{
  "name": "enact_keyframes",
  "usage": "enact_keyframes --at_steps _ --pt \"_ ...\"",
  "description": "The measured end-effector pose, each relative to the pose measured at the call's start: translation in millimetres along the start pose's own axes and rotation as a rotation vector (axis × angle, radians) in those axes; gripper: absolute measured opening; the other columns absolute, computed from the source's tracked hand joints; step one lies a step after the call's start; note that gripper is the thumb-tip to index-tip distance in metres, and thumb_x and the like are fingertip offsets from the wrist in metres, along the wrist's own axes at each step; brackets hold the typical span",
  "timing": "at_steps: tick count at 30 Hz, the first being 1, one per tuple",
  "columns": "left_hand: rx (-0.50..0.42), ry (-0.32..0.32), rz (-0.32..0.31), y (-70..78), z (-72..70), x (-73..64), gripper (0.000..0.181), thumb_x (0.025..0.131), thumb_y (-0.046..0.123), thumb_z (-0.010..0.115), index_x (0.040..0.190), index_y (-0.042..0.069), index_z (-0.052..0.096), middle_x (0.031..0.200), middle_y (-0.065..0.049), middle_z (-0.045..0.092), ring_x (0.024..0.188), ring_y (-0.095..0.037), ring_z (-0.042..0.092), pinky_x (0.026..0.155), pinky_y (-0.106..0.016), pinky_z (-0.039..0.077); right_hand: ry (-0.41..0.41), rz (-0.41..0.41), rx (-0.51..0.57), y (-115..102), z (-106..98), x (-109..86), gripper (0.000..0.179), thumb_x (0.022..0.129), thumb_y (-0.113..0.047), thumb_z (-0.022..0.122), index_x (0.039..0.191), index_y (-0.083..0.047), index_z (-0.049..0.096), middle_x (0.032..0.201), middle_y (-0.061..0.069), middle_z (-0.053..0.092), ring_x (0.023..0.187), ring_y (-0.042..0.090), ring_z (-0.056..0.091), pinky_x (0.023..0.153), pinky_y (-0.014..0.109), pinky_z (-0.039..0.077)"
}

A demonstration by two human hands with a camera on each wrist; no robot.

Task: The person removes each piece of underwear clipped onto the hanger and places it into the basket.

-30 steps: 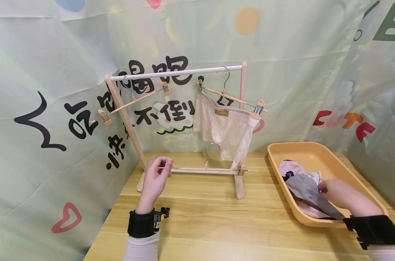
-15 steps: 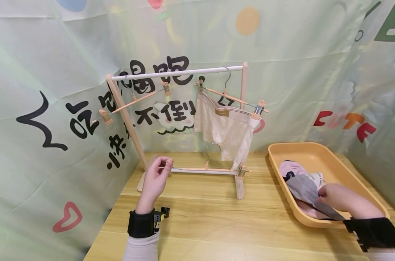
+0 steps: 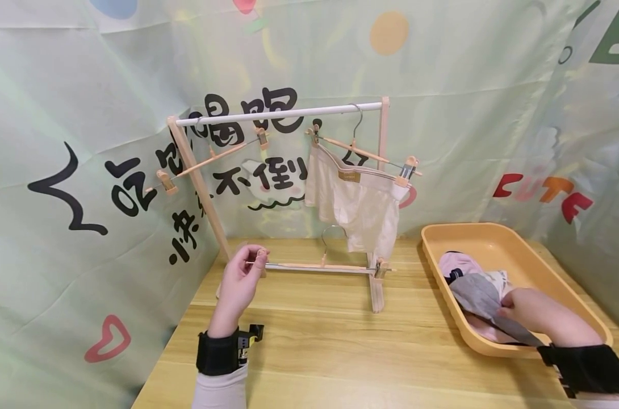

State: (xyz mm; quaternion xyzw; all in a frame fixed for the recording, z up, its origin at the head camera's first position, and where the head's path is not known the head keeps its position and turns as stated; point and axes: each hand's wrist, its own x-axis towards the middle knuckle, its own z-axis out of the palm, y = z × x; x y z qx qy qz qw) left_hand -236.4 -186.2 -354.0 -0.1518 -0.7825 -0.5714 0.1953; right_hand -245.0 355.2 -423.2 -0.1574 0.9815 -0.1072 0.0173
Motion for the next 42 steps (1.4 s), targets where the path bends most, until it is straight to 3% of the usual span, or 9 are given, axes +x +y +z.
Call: enact_keyframes --at_steps 5,10,15,22,26,30,35,42 --pt "-0.027 0.026 0.003 -8.8 -3.9 1.5 0.022 0.096 0.016 0.054 0.107 -0.003 0.059 0.091 -0.017 0.056 0.073 -0.024 0.053 0.067 -0.024 0.046 0.007 0.009 -0.006 -1.1 -1.4 0.4 0.027 0.081 -0.013 0.069 0.059 -0.014 0.054 0.055 -0.004 0.042 0.054 0.014 0.037 0.052 0.031 0.031" --pt "-0.044 0.044 0.019 -6.6 -5.0 1.9 0.019 0.096 0.008 0.052 0.107 -0.007 0.058 0.089 -0.022 0.055 0.071 -0.028 0.052 0.065 -0.023 0.045 0.003 0.021 -0.02 -2.7 -2.9 1.0 0.018 0.082 -0.014 0.068 0.065 -0.011 0.061 0.06 -0.001 0.051 0.057 0.015 0.041 0.054 0.034 0.035" --pt "-0.076 0.058 0.027 -3.4 -5.0 0.9 0.019 0.096 0.008 0.053 0.106 -0.007 0.058 0.089 -0.024 0.053 0.07 -0.022 0.051 0.064 -0.023 0.044 0.0 0.047 -0.039 -3.8 -3.6 0.0 0.014 0.082 -0.015 0.068 0.072 -0.005 0.065 0.066 0.003 0.06 0.059 0.017 0.046 0.056 0.038 0.041" --pt "-0.095 0.085 0.063 -3.0 -6.0 -1.5 0.022 0.096 0.014 0.054 0.105 -0.005 0.059 0.089 -0.02 0.052 0.069 -0.018 0.05 0.063 -0.021 0.044 0.09 0.038 -0.065 -5.4 -4.4 -0.4 0.016 0.082 -0.012 0.066 0.068 -0.008 0.06 0.062 0.002 0.056 0.057 0.018 0.043 0.054 0.038 0.038" --pt "-0.093 0.094 0.059 -2.5 -6.2 -1.7 0.023 0.096 0.014 0.053 0.106 -0.006 0.058 0.089 -0.014 0.053 0.07 -0.018 0.05 0.063 -0.021 0.044 0.13 0.053 -0.068 -8.3 -4.3 -0.5 0.014 0.082 -0.012 0.066 0.07 -0.006 0.06 0.063 0.004 0.058 0.057 0.018 0.046 0.054 0.039 0.039" --pt "-0.094 0.111 0.052 -2.0 -6.3 -1.5 0.023 0.096 0.013 0.053 0.105 -0.007 0.058 0.09 -0.015 0.054 0.071 -0.018 0.051 0.064 -0.02 0.044 0.161 0.07 -0.067 -13.5 -4.7 -0.7 0.013 0.082 -0.013 0.066 0.074 -0.004 0.062 0.065 0.006 0.06 0.058 0.02 0.05 0.054 0.042 0.043" --pt "-0.106 0.137 0.057 -3.2 -6.4 -1.5 0.022 0.096 0.013 0.054 0.104 -0.006 0.058 0.089 -0.017 0.055 0.071 -0.017 0.052 0.063 -0.02 0.045 0.173 0.089 -0.047 -21.0 -8.1 1.1 0.015 0.082 -0.015 0.067 0.08 0.0 0.065 0.07 0.011 0.065 0.062 0.025 0.057 0.059 0.05 0.048" --pt "-0.112 0.17 0.07 -3.2 -7.0 -1.3 0.022 0.096 0.013 0.054 0.104 -0.008 0.058 0.09 -0.015 0.055 0.075 -0.018 0.053 0.064 -0.02 0.045 0.201 0.091 -0.026 -31.9 -9.3 2.4 0.016 0.086 -0.018 0.064 0.085 -0.002 0.067 0.077 0.012 0.067 0.068 0.027 0.06 0.061 0.05 0.049"
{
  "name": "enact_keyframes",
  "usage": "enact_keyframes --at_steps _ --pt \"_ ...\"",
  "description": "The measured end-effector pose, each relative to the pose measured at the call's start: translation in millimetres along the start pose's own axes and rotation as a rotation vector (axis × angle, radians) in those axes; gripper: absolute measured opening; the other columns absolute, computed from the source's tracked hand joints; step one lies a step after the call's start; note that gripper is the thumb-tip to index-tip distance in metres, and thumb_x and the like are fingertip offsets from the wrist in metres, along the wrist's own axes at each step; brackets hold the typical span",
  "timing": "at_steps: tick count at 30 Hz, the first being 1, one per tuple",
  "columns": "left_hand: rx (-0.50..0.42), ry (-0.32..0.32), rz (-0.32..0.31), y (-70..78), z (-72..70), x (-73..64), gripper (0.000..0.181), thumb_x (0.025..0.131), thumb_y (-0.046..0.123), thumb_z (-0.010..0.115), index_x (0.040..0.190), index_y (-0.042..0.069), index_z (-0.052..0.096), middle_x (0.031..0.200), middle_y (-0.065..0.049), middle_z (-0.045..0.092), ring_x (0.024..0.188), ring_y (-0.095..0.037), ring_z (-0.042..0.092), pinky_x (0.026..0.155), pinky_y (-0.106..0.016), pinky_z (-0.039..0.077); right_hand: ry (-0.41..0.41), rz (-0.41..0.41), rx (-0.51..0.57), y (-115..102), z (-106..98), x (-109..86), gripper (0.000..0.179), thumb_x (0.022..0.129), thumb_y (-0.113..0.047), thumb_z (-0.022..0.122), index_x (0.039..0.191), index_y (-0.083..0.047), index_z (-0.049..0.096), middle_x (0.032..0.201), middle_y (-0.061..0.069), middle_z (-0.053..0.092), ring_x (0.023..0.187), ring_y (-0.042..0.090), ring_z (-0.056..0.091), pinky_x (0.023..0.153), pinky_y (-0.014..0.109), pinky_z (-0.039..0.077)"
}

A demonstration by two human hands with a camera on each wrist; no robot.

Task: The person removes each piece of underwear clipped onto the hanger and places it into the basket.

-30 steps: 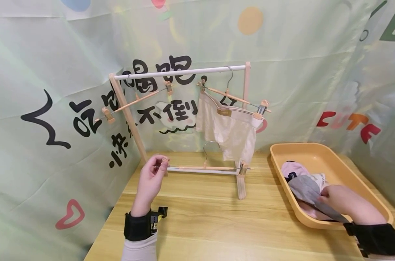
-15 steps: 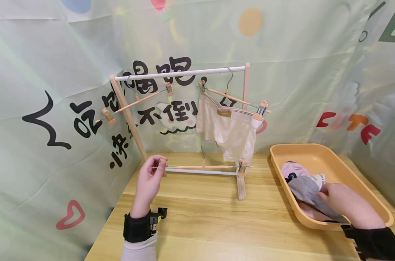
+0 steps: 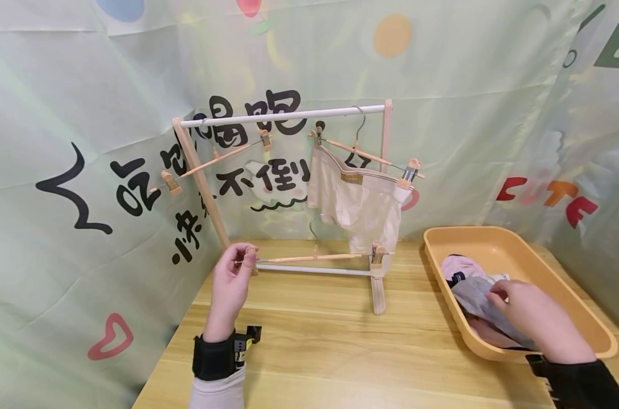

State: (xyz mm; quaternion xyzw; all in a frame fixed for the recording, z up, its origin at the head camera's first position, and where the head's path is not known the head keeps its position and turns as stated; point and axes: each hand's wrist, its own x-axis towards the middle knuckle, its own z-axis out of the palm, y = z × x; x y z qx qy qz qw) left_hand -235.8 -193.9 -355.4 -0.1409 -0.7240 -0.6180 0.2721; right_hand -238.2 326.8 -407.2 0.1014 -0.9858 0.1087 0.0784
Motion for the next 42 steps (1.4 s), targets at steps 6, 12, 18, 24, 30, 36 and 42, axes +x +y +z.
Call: enact_keyframes --at_steps 6,12,18,24,30,36,42 --pt "-0.012 0.057 0.001 0.9 -0.8 0.4 0.025 0.095 0.014 0.054 0.105 -0.009 0.057 0.09 -0.008 0.056 0.084 -0.021 0.055 0.066 -0.018 0.046 0.159 -0.053 0.014 -14.1 1.6 1.8 0.015 0.086 -0.018 0.064 0.084 -0.004 0.068 0.077 0.011 0.068 0.068 0.025 0.06 0.061 0.05 0.05" --pt "-0.045 0.115 -0.013 6.3 -1.3 0.0 0.028 0.096 0.017 0.053 0.107 -0.009 0.056 0.094 -0.003 0.058 0.084 -0.02 0.055 0.067 -0.018 0.049 0.359 -0.12 0.028 -31.9 1.4 3.7 0.01 0.084 -0.015 0.068 0.082 -0.005 0.068 0.074 0.011 0.067 0.067 0.027 0.061 0.059 0.052 0.05" --pt "-0.053 0.17 -0.015 9.2 -2.1 -1.1 0.03 0.096 0.019 0.053 0.109 -0.008 0.055 0.094 -0.002 0.058 0.085 -0.019 0.055 0.069 -0.019 0.05 0.479 -0.174 0.04 -50.5 1.1 5.7 0.007 0.081 -0.013 0.07 0.081 -0.008 0.066 0.07 0.008 0.062 0.06 0.024 0.055 0.053 0.048 0.047" --pt "-0.08 0.215 0.02 8.6 -2.1 -0.8 0.03 0.096 0.017 0.053 0.108 -0.01 0.054 0.093 -0.001 0.058 0.08 -0.017 0.053 0.069 -0.02 0.048 0.521 -0.234 0.045 -67.2 0.3 7.7 0.011 0.08 -0.015 0.072 0.086 -0.007 0.067 0.076 0.01 0.064 0.065 0.026 0.059 0.053 0.047 0.049" --pt "-0.072 0.262 0.051 9.6 -1.6 0.6 0.03 0.096 0.016 0.053 0.107 -0.012 0.053 0.093 -0.001 0.057 0.079 -0.018 0.05 0.066 -0.022 0.044 0.509 -0.241 0.064 -79.8 0.4 9.2 0.013 0.08 -0.016 0.072 0.088 -0.008 0.066 0.088 0.012 0.068 0.076 0.03 0.063 0.06 0.052 0.053" --pt "-0.032 0.316 0.058 10.4 -2.6 2.2 0.03 0.097 0.017 0.052 0.108 -0.011 0.054 0.091 -0.005 0.055 0.082 -0.019 0.052 0.067 -0.019 0.043 0.483 -0.238 0.067 -84.4 3.8 9.7 0.011 0.082 -0.018 0.071 0.088 -0.01 0.065 0.083 0.009 0.066 0.069 0.023 0.06 0.056 0.046 0.052" --pt "-0.052 0.362 0.11 13.8 -3.7 7.2 0.03 0.096 0.015 0.053 0.106 -0.013 0.053 0.089 -0.005 0.056 0.08 -0.022 0.051 0.067 -0.017 0.045 0.492 -0.251 0.058 -85.6 6.5 11.7 0.013 0.079 -0.019 0.074 0.083 -0.012 0.065 0.072 0.002 0.059 0.061 0.014 0.048 0.049 0.035 0.047"
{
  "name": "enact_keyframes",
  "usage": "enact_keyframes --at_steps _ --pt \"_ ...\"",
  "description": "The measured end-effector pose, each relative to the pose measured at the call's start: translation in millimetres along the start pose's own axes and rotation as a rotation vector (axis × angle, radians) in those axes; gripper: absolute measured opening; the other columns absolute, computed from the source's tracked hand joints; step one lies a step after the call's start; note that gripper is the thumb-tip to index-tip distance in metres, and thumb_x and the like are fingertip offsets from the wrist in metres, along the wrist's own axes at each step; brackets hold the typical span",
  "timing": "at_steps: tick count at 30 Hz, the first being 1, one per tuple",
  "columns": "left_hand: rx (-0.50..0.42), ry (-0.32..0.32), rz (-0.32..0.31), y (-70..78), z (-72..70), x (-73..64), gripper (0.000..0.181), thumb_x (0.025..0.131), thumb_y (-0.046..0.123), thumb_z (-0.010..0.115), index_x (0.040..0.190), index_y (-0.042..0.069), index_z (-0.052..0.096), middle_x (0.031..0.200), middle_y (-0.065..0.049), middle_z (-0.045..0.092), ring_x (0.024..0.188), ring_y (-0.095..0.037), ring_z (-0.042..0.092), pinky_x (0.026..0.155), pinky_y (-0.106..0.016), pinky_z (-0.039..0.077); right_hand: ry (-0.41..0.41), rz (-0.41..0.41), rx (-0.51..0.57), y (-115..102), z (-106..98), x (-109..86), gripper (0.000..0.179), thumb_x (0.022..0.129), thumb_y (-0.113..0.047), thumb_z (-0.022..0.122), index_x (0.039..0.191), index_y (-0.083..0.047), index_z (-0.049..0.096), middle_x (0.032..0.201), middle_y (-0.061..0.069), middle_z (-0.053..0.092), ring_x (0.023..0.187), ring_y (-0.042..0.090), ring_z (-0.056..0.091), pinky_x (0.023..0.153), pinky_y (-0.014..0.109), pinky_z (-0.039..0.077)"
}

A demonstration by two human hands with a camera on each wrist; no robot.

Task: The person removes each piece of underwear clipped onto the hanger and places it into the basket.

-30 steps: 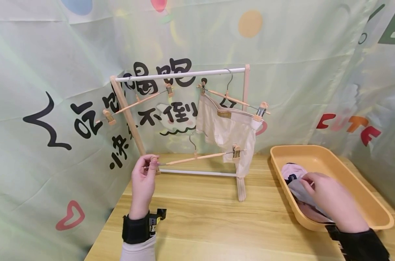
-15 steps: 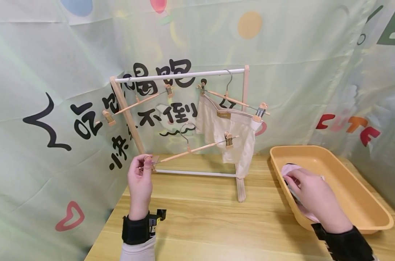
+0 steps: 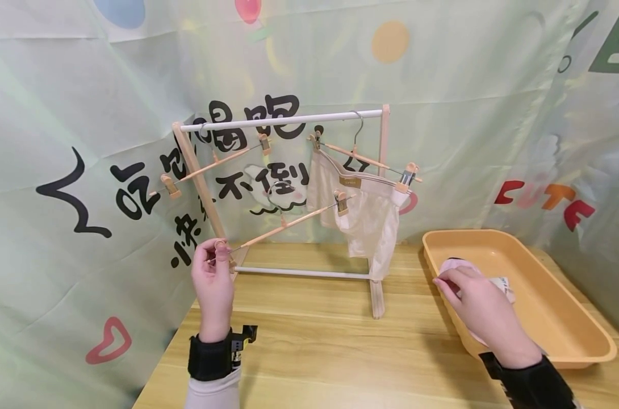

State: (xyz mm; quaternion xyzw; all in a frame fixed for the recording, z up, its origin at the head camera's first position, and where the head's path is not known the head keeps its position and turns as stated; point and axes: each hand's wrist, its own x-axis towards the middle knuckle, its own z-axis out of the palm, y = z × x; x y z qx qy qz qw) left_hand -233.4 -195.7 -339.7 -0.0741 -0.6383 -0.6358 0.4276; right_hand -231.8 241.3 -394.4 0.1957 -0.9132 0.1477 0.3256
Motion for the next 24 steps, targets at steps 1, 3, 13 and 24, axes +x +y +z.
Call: enact_keyframes --at_steps 1,3,13,24 --pt "-0.004 0.005 0.014 0.6 0.2 1.5 0.029 0.096 0.014 0.053 0.106 -0.013 0.052 0.089 -0.005 0.056 0.079 -0.022 0.051 0.065 -0.017 0.045 0.007 -0.006 0.001 0.0 0.8 0.7 0.013 0.078 -0.018 0.075 0.082 -0.012 0.065 0.072 0.001 0.059 0.062 0.014 0.048 0.049 0.035 0.047" --pt "-0.006 0.013 0.039 1.4 0.7 4.3 0.029 0.096 0.013 0.054 0.105 -0.014 0.052 0.089 -0.005 0.055 0.078 -0.023 0.05 0.064 -0.016 0.045 0.022 -0.018 -0.002 -0.2 2.4 2.1 0.014 0.076 -0.018 0.077 0.081 -0.012 0.066 0.071 0.0 0.06 0.064 0.014 0.049 0.05 0.035 0.049" --pt "0.032 0.048 0.077 2.7 -0.4 10.1 0.028 0.096 0.013 0.053 0.106 -0.014 0.052 0.09 -0.009 0.053 0.077 -0.02 0.05 0.064 -0.018 0.044 0.032 -0.083 0.016 -3.6 10.8 0.7 0.011 0.075 -0.018 0.076 0.081 -0.013 0.068 0.072 0.0 0.064 0.062 0.012 0.057 0.051 0.038 0.052" --pt "0.067 0.171 0.088 -2.4 0.1 19.9 0.022 0.095 0.019 0.055 0.102 -0.002 0.056 0.091 -0.002 0.052 0.074 -0.016 0.045 0.061 -0.018 0.038 0.003 -0.053 0.029 -9.2 13.5 -1.8 0.008 0.079 -0.02 0.074 0.082 -0.017 0.067 0.072 -0.004 0.064 0.06 0.008 0.054 0.049 0.033 0.048"
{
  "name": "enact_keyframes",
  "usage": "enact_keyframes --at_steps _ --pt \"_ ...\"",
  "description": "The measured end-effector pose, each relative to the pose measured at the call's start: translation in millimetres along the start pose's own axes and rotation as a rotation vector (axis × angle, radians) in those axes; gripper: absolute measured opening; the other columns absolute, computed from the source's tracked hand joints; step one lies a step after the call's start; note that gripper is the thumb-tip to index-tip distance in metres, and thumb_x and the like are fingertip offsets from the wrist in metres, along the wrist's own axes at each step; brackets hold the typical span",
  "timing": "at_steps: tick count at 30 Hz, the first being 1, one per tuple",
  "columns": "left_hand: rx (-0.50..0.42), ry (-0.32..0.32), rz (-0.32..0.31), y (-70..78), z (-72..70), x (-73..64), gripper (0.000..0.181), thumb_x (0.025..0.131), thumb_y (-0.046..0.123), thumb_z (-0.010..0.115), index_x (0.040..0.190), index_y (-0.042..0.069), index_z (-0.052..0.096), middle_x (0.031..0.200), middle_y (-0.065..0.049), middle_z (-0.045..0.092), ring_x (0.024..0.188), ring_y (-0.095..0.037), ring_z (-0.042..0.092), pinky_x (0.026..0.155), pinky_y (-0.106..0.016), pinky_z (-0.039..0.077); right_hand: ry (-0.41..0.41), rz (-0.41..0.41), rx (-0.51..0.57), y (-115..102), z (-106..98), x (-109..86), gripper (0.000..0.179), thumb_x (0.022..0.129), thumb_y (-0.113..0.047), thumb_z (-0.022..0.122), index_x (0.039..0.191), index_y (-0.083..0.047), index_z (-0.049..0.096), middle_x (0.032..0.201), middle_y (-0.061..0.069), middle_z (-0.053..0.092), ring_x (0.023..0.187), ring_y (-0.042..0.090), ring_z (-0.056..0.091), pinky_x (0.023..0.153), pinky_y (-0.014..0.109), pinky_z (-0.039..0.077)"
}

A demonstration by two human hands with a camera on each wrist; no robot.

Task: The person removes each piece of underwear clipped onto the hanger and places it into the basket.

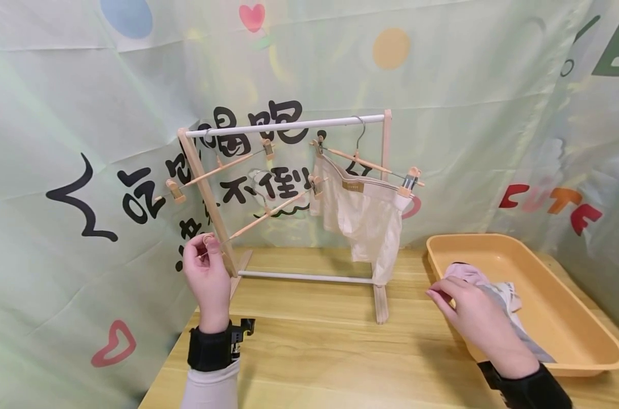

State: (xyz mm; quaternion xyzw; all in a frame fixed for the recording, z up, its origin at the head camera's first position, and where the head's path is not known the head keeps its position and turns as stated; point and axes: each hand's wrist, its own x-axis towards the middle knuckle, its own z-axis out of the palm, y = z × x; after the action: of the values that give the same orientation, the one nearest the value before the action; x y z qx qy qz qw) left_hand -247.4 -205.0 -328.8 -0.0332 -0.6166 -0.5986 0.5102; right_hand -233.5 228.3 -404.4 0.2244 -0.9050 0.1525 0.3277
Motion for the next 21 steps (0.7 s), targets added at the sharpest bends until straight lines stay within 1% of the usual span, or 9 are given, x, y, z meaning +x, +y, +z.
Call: enact_keyframes --at_steps 5,7,10,14,16,21 --pt "-0.006 0.033 0.004 5.3 4.3 6.3 0.019 0.095 0.015 0.056 0.102 -0.002 0.056 0.092 -0.002 0.054 0.077 -0.018 0.049 0.063 -0.018 0.041 0.02 -0.02 0.01 -0.7 2.5 -0.4 0.01 0.077 -0.019 0.076 0.082 -0.017 0.067 0.072 -0.004 0.062 0.059 0.008 0.054 0.048 0.032 0.048" --pt "-0.012 0.048 0.009 7.2 6.3 9.5 0.018 0.094 0.015 0.057 0.101 -0.002 0.057 0.091 -0.002 0.055 0.077 -0.019 0.05 0.064 -0.018 0.042 0.013 -0.015 0.013 -0.9 3.3 -0.8 0.01 0.077 -0.018 0.076 0.082 -0.017 0.067 0.073 -0.004 0.062 0.059 0.008 0.053 0.048 0.032 0.048" --pt "-0.009 0.065 0.015 9.4 9.2 14.3 0.019 0.093 0.018 0.058 0.099 0.0 0.057 0.09 -0.001 0.055 0.075 -0.017 0.051 0.063 -0.017 0.043 -0.002 -0.008 0.023 -1.4 4.1 -1.4 0.01 0.077 -0.017 0.075 0.083 -0.016 0.067 0.074 -0.003 0.062 0.06 0.009 0.053 0.049 0.032 0.048" --pt "0.007 0.086 0.027 9.5 11.8 19.8 0.02 0.093 0.022 0.059 0.097 0.003 0.058 0.089 0.0 0.055 0.071 -0.014 0.049 0.06 -0.017 0.041 -0.021 0.003 0.026 -2.1 4.7 -1.4 0.009 0.079 -0.018 0.074 0.084 -0.016 0.067 0.076 -0.003 0.063 0.062 0.008 0.052 0.051 0.033 0.049" --pt "-0.001 0.095 0.033 9.4 13.5 22.5 0.02 0.093 0.022 0.059 0.097 0.003 0.058 0.088 0.0 0.054 0.071 -0.014 0.048 0.06 -0.018 0.04 -0.032 0.011 0.022 -2.3 5.0 -1.4 0.009 0.079 -0.02 0.074 0.084 -0.017 0.067 0.076 -0.003 0.063 0.062 0.008 0.052 0.051 0.033 0.049" --pt "-0.005 0.112 0.055 12.3 20.5 28.9 0.021 0.092 0.023 0.061 0.096 0.002 0.058 0.086 0.001 0.053 0.073 -0.018 0.049 0.062 -0.019 0.041 -0.042 0.017 0.027 -3.3 5.6 -1.2 0.007 0.08 -0.019 0.073 0.084 -0.017 0.067 0.075 -0.003 0.064 0.061 0.008 0.053 0.051 0.033 0.049"
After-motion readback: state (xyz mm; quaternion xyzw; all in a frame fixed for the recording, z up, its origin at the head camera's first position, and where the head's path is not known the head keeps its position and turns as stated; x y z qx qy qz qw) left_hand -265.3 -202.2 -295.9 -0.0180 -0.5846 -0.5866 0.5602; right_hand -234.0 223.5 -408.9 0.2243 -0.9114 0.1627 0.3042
